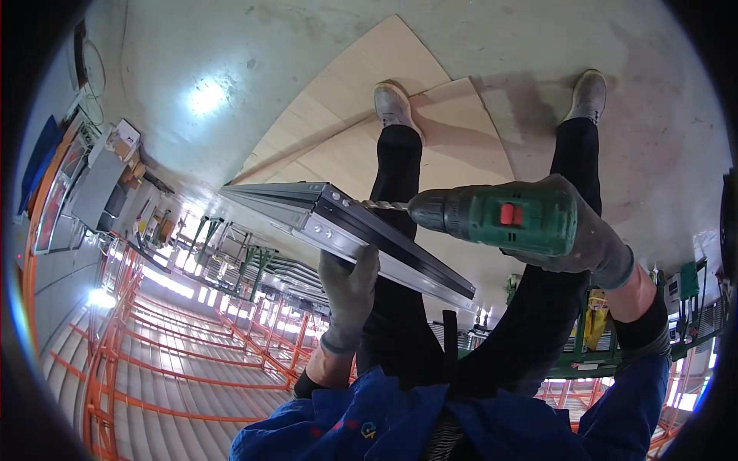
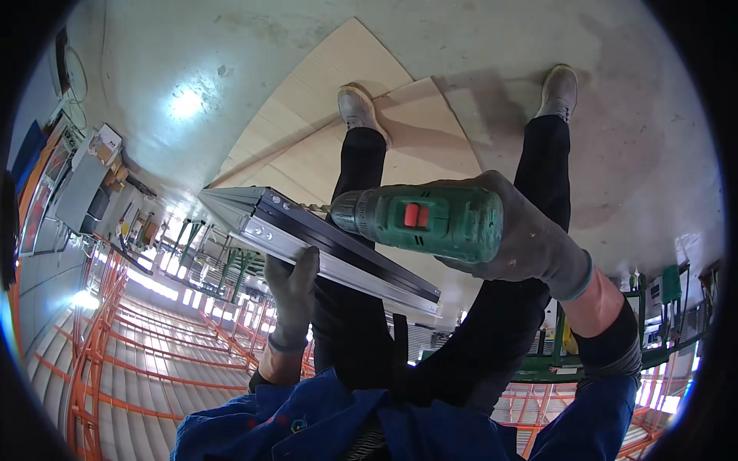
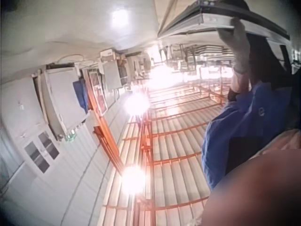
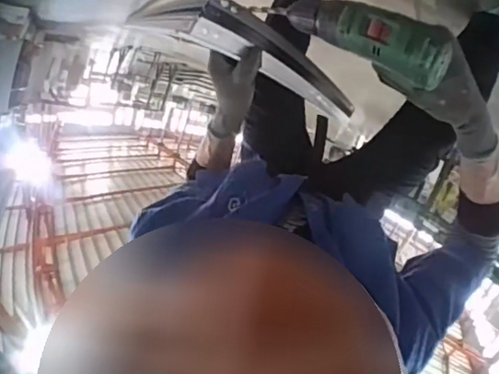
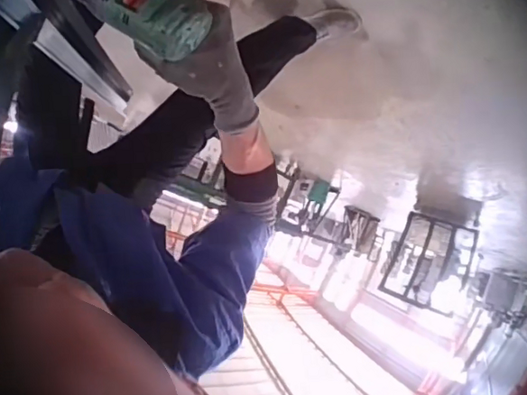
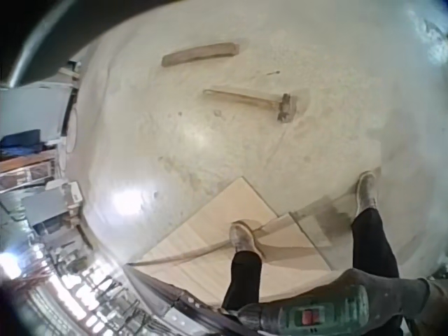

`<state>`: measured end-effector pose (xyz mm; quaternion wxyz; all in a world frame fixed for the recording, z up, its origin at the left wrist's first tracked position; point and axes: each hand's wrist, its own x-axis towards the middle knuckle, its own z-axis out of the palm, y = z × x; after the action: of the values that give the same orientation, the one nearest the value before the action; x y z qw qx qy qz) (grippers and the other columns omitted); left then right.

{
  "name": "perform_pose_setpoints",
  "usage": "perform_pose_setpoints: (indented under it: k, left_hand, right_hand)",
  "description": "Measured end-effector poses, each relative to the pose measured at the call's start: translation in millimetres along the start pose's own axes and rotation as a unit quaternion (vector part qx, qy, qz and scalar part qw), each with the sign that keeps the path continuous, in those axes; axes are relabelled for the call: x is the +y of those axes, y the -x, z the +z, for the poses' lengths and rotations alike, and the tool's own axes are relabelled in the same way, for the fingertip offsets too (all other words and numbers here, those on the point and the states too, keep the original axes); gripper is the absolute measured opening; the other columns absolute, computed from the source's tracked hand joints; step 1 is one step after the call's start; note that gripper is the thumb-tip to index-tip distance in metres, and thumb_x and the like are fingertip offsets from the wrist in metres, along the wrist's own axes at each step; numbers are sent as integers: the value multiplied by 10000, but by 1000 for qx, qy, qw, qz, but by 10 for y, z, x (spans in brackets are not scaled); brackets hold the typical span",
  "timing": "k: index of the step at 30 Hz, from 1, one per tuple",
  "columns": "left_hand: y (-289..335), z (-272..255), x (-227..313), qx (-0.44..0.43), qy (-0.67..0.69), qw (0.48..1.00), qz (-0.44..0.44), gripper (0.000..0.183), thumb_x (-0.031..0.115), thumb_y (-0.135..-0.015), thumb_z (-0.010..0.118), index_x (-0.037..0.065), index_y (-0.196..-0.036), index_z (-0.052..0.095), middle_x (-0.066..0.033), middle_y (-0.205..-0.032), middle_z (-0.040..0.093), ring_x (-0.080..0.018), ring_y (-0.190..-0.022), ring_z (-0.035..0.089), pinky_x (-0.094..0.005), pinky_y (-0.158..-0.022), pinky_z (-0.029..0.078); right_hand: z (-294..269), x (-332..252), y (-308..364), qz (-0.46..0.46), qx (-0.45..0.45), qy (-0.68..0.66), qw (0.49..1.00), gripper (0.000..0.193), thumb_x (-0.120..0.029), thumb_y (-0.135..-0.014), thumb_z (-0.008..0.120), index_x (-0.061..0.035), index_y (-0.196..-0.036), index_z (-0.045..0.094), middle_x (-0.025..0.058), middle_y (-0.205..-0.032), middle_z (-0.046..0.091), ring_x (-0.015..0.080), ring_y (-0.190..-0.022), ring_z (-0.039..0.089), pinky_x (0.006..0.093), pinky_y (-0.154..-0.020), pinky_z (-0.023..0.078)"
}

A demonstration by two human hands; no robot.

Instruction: Assembling a window or door frame by hammering profiles together and drilling screws.

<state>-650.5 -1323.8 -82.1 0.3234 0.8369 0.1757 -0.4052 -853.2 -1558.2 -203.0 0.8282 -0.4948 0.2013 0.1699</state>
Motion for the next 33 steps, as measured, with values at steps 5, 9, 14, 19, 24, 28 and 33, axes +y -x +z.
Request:
perform_pose_setpoints:
  k: [5,9,14,19,24,28,33]
  left_hand:
    - [36,-80,-36,12,7,1000,7,276,57,-931,631,-41,-1175,547,-6,-801,587,-55,-635,517,-212,-551,410]
    - [23,-80,-32,-1,25,1000,-10,258,52,-918,647,-39,-1139,549,-16,-825,606,-57,-668,537,-211,-575,426]
    - [-1,-109,-86,-6,6,1000,7,247,56,-915,654,-37,-1123,557,-22,-835,613,-66,-693,551,-220,-596,439]
    - [22,-130,-76,-2,-28,1000,10,239,61,-919,653,-31,-1117,556,-19,-835,611,-64,-682,539,-219,-601,438]
    - [43,-112,-5,-7,8,1000,-10,218,52,-935,636,-24,-1117,545,-10,-813,596,-58,-659,530,-212,-577,421]
    - [65,-116,27,10,20,1000,-15,190,46,-942,632,-18,-1097,543,-4,-784,580,-57,-635,527,-210,-546,403]
    - [39,-108,7,3,15,1000,-17,173,61,-940,648,-3,-1064,545,8,-756,570,-52,-614,516,-210,-533,395]
  right_hand:
    - [3,-195,-79,-34,21,43,998,756,-141,-690,935,14,-1261,465,118,-1181,651,204,-1049,665,339,-916,522]
    - [-8,-267,-121,-11,18,60,998,741,-142,-692,932,10,-1266,488,112,-1168,640,208,-1048,662,341,-917,522]
    - [-15,-323,-176,-19,-7,82,996,760,-143,-683,935,16,-1289,504,110,-1174,624,208,-1039,655,344,-911,520]
    - [-80,-366,-237,-13,-13,99,995,760,-153,-672,931,3,-1289,516,122,-1169,616,224,-1031,657,348,-904,528]
    - [-186,-472,-332,-7,-20,115,993,760,-166,-658,925,-13,-1289,531,137,-1162,606,245,-1021,659,353,-894,538]
    - [-289,-612,-560,-8,-46,103,994,731,-169,-662,914,-19,-1277,547,144,-1158,605,262,-1019,662,357,-889,546]
    - [-435,-894,-906,-79,-86,260,959,772,-217,-660,934,-28,-1274,507,95,-1108,665,219,-998,671,354,-888,540]
